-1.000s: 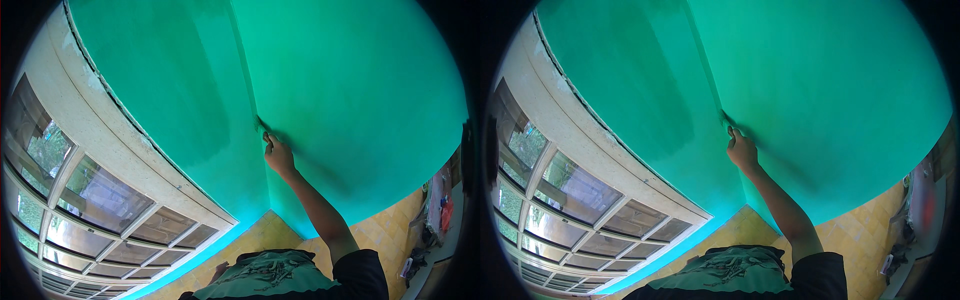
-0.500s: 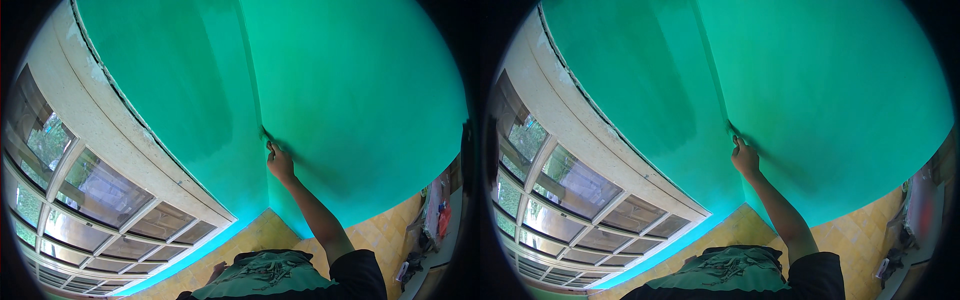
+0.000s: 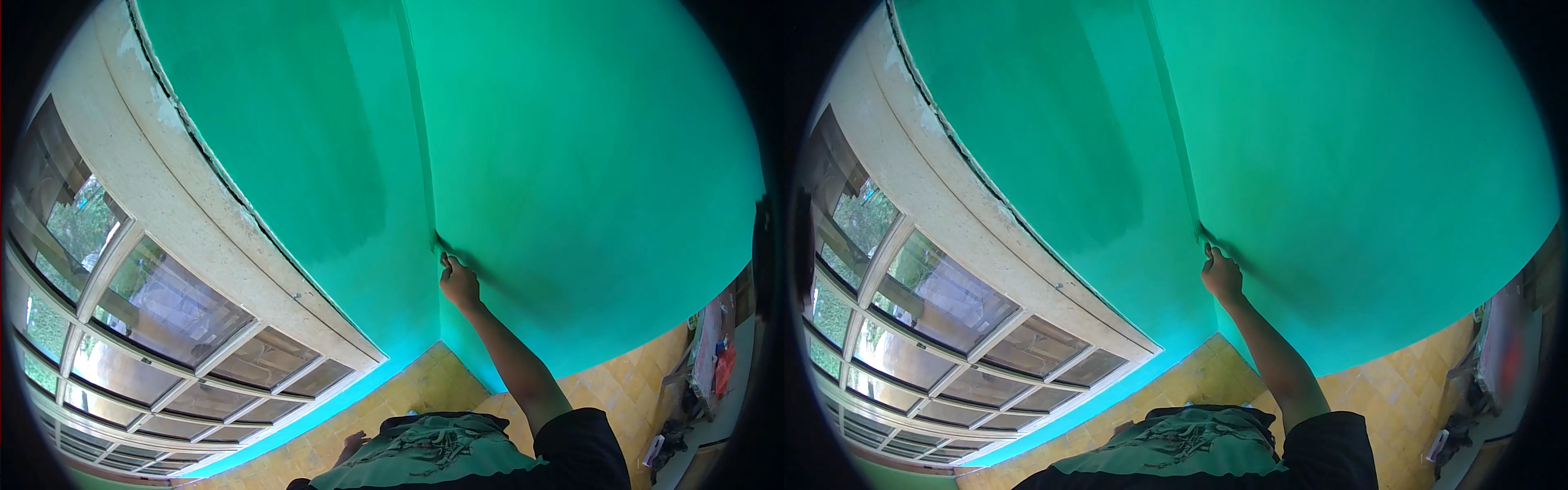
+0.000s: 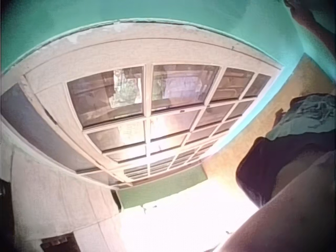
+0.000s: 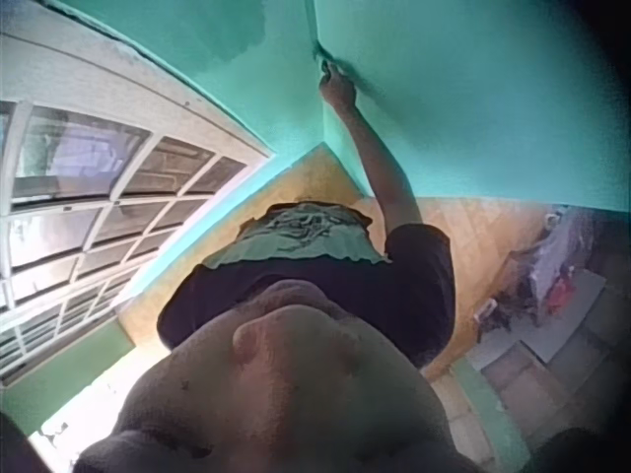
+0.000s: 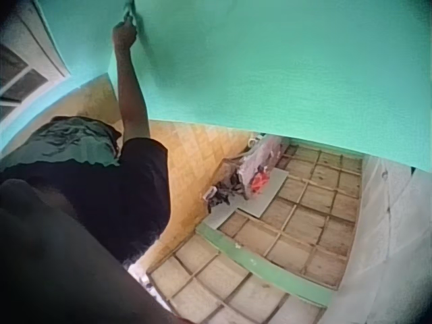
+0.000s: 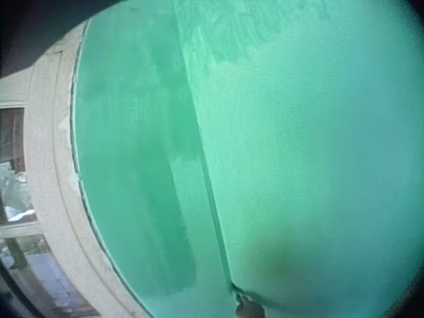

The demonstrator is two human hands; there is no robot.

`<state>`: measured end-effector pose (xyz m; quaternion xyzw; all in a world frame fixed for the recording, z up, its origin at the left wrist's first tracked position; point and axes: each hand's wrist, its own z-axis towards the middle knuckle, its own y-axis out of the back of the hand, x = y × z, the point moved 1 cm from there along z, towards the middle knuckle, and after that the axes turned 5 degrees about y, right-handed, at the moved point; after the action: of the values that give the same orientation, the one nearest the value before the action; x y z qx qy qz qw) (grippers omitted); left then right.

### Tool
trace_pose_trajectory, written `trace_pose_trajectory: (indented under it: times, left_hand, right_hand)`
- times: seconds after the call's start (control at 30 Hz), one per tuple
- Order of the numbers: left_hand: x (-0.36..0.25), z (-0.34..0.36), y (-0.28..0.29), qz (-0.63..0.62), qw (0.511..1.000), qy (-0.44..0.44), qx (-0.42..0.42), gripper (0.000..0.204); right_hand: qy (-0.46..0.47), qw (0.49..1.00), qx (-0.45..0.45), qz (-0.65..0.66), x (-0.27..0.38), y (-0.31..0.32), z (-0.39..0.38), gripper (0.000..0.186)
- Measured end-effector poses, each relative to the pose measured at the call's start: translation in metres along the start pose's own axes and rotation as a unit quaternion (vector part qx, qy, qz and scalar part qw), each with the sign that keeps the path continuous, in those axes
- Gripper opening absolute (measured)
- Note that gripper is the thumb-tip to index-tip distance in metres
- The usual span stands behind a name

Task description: Painting a corner wall green using a paintbrush.

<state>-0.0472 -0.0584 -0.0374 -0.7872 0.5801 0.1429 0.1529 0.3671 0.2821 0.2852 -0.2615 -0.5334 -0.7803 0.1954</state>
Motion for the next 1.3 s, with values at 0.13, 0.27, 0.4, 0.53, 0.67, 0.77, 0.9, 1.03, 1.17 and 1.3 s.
trace_pose_trajectory:
  times: [0.13, 0.27, 0.4, 0.53, 0.67, 0.77, 0.9, 1.03, 1.17, 1.3]
  left_hand:
    - [-0.007, -0.015, -0.016, -0.001, 1.000, 0.007, 0.002, 0.046]
    - [-0.029, -0.036, -0.042, -0.004, 1.000, 0.004, 0.010, 0.045]
    - [-0.040, -0.036, -0.053, -0.005, 1.000, 0.003, 0.016, 0.045]
    - [-0.041, -0.027, -0.052, 0.000, 1.000, 0.007, 0.018, 0.045]
    - [-0.041, -0.019, -0.055, 0.004, 1.000, 0.013, 0.021, 0.044]
    - [-0.042, -0.016, -0.054, 0.004, 1.000, 0.017, 0.019, 0.044]
    - [-0.039, -0.014, -0.049, 0.006, 1.000, 0.027, 0.014, 0.043]
    - [-0.036, -0.009, -0.048, 0.017, 0.999, 0.039, 0.011, 0.043]
    - [-0.027, 0.006, -0.036, 0.026, 0.998, 0.053, 0.003, 0.043]
    - [-0.018, 0.014, -0.031, 0.040, 0.996, 0.074, -0.003, 0.042]
  right_hand:
    - [0.005, 0.999, 0.036, -0.025, 0.015, 0.035, 0.000, 0.020]
    - [0.044, 0.991, 0.110, -0.058, 0.053, 0.099, 0.004, 0.019]
    - [0.109, 0.986, 0.102, -0.075, 0.107, 0.162, 0.024, 0.017]
    - [0.205, 0.965, 0.060, -0.155, 0.153, 0.211, 0.057, 0.022]
    - [0.260, 0.948, 0.008, -0.185, 0.199, 0.250, 0.088, 0.025]
    - [0.288, 0.933, -0.018, -0.216, 0.233, 0.283, 0.100, 0.027]
    - [0.327, 0.916, -0.104, -0.207, 0.266, 0.325, 0.114, 0.031]
    - [0.345, 0.898, -0.198, -0.190, 0.290, 0.362, 0.122, 0.028]
    - [0.344, 0.881, -0.280, -0.164, 0.291, 0.360, 0.126, 0.041]
    - [0.421, 0.872, -0.201, -0.149, 0.248, 0.297, 0.116, 0.043]
